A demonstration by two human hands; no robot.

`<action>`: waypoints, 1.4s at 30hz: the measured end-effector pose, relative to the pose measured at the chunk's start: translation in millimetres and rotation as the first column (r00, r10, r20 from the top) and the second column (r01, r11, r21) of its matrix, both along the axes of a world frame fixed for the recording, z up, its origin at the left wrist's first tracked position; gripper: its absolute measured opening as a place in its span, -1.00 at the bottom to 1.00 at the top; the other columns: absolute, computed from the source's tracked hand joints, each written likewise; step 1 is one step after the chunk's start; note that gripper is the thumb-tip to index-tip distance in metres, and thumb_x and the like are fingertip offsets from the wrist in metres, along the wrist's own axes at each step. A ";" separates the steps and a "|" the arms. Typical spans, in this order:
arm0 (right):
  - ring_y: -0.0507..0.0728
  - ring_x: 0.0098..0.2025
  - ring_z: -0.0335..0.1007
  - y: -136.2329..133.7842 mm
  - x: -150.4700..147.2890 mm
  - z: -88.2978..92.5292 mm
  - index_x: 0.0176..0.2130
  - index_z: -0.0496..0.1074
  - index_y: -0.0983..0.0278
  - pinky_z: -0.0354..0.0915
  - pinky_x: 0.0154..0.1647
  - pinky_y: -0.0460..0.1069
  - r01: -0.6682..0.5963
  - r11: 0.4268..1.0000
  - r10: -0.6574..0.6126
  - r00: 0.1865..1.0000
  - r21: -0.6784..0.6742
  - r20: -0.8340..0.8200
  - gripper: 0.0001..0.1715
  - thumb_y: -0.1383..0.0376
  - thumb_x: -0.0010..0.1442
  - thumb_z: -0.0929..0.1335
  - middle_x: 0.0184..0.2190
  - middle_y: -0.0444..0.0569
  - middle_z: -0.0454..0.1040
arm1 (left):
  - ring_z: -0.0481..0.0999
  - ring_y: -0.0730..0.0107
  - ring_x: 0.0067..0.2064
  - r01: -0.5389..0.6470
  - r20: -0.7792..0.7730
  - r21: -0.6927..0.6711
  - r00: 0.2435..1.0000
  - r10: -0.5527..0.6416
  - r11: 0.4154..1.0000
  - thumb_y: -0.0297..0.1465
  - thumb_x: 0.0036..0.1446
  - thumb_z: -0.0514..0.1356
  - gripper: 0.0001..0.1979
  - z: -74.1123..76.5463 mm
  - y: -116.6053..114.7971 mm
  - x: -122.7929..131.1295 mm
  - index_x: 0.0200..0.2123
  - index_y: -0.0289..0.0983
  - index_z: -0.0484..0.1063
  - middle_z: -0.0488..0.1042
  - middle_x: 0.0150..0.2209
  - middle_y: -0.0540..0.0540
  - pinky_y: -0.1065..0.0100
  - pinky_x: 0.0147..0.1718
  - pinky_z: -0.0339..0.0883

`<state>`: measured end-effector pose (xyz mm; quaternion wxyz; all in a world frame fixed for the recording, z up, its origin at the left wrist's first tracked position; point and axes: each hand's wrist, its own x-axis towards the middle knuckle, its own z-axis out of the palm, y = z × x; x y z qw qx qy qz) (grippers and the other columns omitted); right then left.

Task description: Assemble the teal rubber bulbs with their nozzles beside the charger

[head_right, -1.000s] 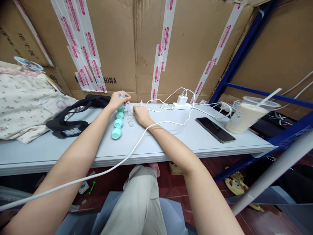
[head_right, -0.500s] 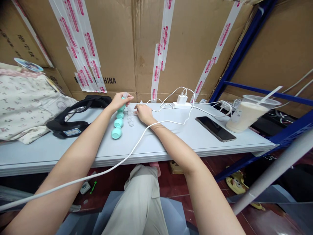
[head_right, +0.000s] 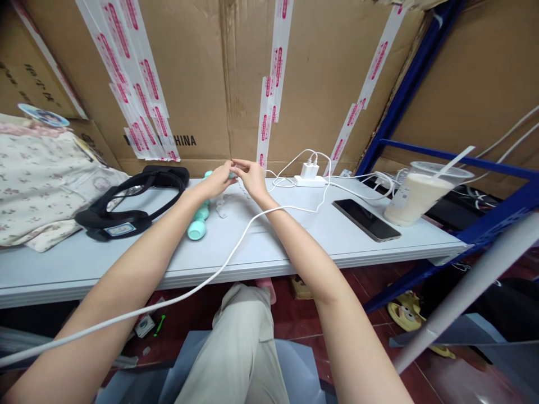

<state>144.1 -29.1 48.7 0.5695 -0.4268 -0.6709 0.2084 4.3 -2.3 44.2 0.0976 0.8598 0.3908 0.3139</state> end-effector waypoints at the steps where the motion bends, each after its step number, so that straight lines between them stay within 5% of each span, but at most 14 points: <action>1: 0.16 -0.12 0.49 -0.7 1.7 1.8 -0.15 0.55 0.31 0.37 -0.06 0.05 -0.007 1.000 0.007 1.000 -0.002 -0.017 -0.65 0.28 0.02 0.42 -0.19 0.02 0.58 | 0.37 0.16 0.11 0.014 0.029 0.016 0.999 -0.015 1.000 -0.42 0.08 0.13 -0.53 2.5 -1.6 -0.8 0.07 -0.34 0.16 0.37 0.07 -0.30 0.23 0.05 0.21; 6: 0.15 -0.19 0.50 -5.1 8.9 9.9 -0.26 0.57 0.36 0.39 -0.09 0.03 -0.030 1.000 0.030 0.999 0.005 -0.016 -0.68 0.30 -0.09 0.46 -0.29 0.03 0.59 | 0.46 0.27 -0.06 0.013 0.075 0.061 0.997 -0.018 0.998 -0.31 0.09 0.16 -0.60 14.8 -8.7 -7.4 -0.02 -0.33 0.24 0.48 -0.08 -0.19 0.30 -0.05 0.25; 12: 0.14 -0.30 0.52 -1.8 10.7 9.4 -0.34 0.58 0.32 0.42 -0.21 0.02 0.063 0.998 -0.063 0.998 0.009 0.024 -0.71 0.19 -0.08 0.46 -0.44 -0.03 0.57 | 0.47 0.15 -0.10 -0.182 -0.197 0.132 0.959 0.206 0.974 -0.19 0.17 0.06 -0.69 23.9 -19.8 -9.2 -0.22 -0.28 0.44 0.52 -0.20 -0.20 0.27 -0.11 0.26; 18: 0.14 -0.25 0.51 -11.3 6.3 12.0 -0.27 0.56 0.32 0.36 -0.16 -0.01 0.150 0.982 -0.167 0.974 0.117 0.150 -0.75 0.22 0.06 0.39 -0.35 0.02 0.58 | 0.49 0.00 -0.10 -0.313 -0.280 0.248 0.883 0.377 0.917 -0.24 0.24 -0.03 -0.65 29.0 -31.0 -1.8 -0.15 -0.31 0.44 0.50 -0.18 -0.33 0.19 -0.16 0.27; 22: 0.13 -0.15 0.47 -18.6 17.7 19.8 -0.21 0.54 0.29 0.31 -0.04 0.03 0.214 0.933 -0.284 0.931 0.290 0.228 -0.77 0.29 0.09 0.37 -0.20 0.05 0.56 | 0.49 -0.03 -0.11 -0.398 -0.269 0.208 0.855 0.444 0.893 -0.28 0.24 -0.04 -0.65 21.4 -16.1 -24.8 -0.23 -0.35 0.47 0.49 -0.19 -0.40 0.17 -0.16 0.27; 24: 0.11 -0.21 0.49 -19.9 28.8 24.8 -0.22 0.53 0.31 0.34 -0.09 0.03 0.145 0.968 -0.187 0.962 0.205 0.201 -0.76 0.27 0.09 0.38 -0.23 0.05 0.56 | 0.49 0.00 -0.14 -0.469 -0.174 0.167 0.852 0.495 0.867 -0.25 0.22 -0.01 -0.66 19.9 -6.1 -43.3 -0.28 -0.35 0.46 0.51 -0.26 -0.37 0.19 -0.16 0.28; 26: 0.08 -0.32 0.49 -22.0 37.5 28.7 -0.24 0.53 0.33 0.38 -0.20 0.00 -0.089 0.996 0.090 0.975 -0.013 0.203 -0.73 0.24 0.04 0.41 -0.29 0.03 0.57 | 0.50 0.12 -0.21 -0.494 -0.037 0.132 0.864 0.502 0.860 -0.26 0.23 -0.04 -0.67 21.5 1.3 -58.0 -0.35 -0.32 0.45 0.51 -0.39 -0.26 0.24 -0.16 0.28; 29: 0.02 -0.43 0.45 -32.2 36.3 30.6 -0.25 0.55 0.34 0.38 -0.33 -0.05 -0.461 0.830 0.538 0.811 -0.313 0.232 -0.65 0.20 -0.06 0.47 -0.37 -0.02 0.57 | 0.47 0.24 -0.33 -0.474 0.067 0.112 0.881 0.469 0.874 -0.25 0.22 -0.05 -0.66 25.1 5.4 -63.6 -0.44 -0.29 0.41 0.47 -0.51 -0.16 0.30 -0.20 0.27; 31: 0.00 -0.44 0.43 -42.9 26.0 29.6 -0.25 0.56 0.34 0.37 -0.37 -0.09 -0.570 0.686 0.710 0.659 -0.452 0.248 -0.61 0.19 -0.10 0.49 -0.38 -0.04 0.57 | 0.45 0.25 -0.35 -0.440 0.042 0.095 0.898 0.438 0.893 -0.22 0.20 -0.03 -0.65 24.4 5.0 -58.8 -0.48 -0.28 0.39 0.46 -0.53 -0.14 0.31 -0.21 0.27; 33: -0.01 -0.45 0.42 -52.3 14.0 27.4 -0.23 0.57 0.33 0.34 -0.41 -0.11 -0.587 0.573 0.802 0.545 -0.572 0.244 -0.58 0.18 -0.13 0.50 -0.40 -0.05 0.58 | 0.44 0.23 -0.32 -0.433 0.005 0.091 0.901 0.434 0.897 -0.17 0.18 -0.01 -0.64 20.5 3.6 -52.9 -0.49 -0.27 0.39 0.46 -0.51 -0.15 0.30 -0.19 0.26; 35: -0.03 -0.50 0.40 -57.1 5.8 24.6 -0.25 0.56 0.33 0.29 -0.48 -0.14 -0.547 0.524 0.832 0.491 -0.653 0.258 -0.57 0.18 -0.15 0.51 -0.44 -0.06 0.57 | 0.45 0.20 -0.28 -0.458 0.005 0.107 0.888 0.460 0.882 -0.11 0.18 -0.02 -0.60 15.9 1.8 -48.9 -0.46 -0.28 0.40 0.48 -0.44 -0.19 0.27 -0.16 0.26; 42: -0.05 -0.50 0.32 -46.0 7.5 14.3 -0.22 0.55 0.36 0.20 -0.50 -0.13 -0.426 0.529 0.839 0.391 -0.734 0.377 -0.50 0.10 -0.13 0.49 -0.41 -0.04 0.55 | 0.46 0.10 -0.19 -0.489 -0.034 0.177 0.865 0.501 0.854 0.01 0.20 -0.12 -0.47 17.1 -11.6 -38.6 -0.29 -0.28 0.42 0.49 -0.30 -0.26 0.22 -0.16 0.24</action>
